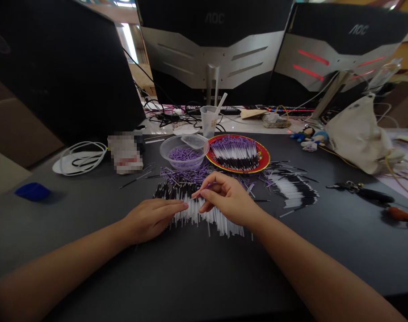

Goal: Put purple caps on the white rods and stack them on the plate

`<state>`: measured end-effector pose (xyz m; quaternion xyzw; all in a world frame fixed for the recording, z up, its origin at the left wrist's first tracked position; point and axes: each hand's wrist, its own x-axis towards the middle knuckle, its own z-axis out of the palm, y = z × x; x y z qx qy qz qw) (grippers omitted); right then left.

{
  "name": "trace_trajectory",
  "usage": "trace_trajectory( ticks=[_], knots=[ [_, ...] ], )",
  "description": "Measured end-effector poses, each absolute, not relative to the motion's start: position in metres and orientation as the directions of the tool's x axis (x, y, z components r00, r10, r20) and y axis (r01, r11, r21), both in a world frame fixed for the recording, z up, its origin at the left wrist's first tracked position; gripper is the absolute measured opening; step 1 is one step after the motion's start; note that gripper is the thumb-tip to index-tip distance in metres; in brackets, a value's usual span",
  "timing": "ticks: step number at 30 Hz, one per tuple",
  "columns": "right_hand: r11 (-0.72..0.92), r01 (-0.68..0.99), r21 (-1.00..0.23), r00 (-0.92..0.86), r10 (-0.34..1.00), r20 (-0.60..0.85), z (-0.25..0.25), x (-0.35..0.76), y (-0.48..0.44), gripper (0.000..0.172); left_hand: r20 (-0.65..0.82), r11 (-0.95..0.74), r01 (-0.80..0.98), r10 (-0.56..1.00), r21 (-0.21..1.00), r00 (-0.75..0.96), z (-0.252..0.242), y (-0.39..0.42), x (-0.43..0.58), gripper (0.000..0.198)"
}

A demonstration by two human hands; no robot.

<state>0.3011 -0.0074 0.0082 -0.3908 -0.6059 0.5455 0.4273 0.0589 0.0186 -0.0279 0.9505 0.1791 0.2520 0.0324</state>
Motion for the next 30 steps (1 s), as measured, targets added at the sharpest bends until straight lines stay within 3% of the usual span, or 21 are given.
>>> trace_trajectory(
  ticks=[12,22,30],
  knots=[
    [0.137,0.011,-0.99,-0.323,0.938,0.127,0.009,0.2972,-0.0096,0.013,0.452,-0.902,0.394,0.431,0.179,0.781,-0.0327,0.0187,0.0584,0.037],
    [0.149,0.096,-0.984,-0.382,0.918,0.101,0.0058,0.2926,-0.0135,0.008,0.441,-0.857,0.438,0.515,0.271,0.735,-0.0289,0.0159,0.0631,0.026],
    [0.158,-0.004,-0.987,-0.255,0.955,0.154,0.0057,0.2954,-0.0086,0.014,0.48,-0.894,0.408,0.446,0.187,0.756,-0.0296,0.0172,0.0628,0.027]
  ],
)
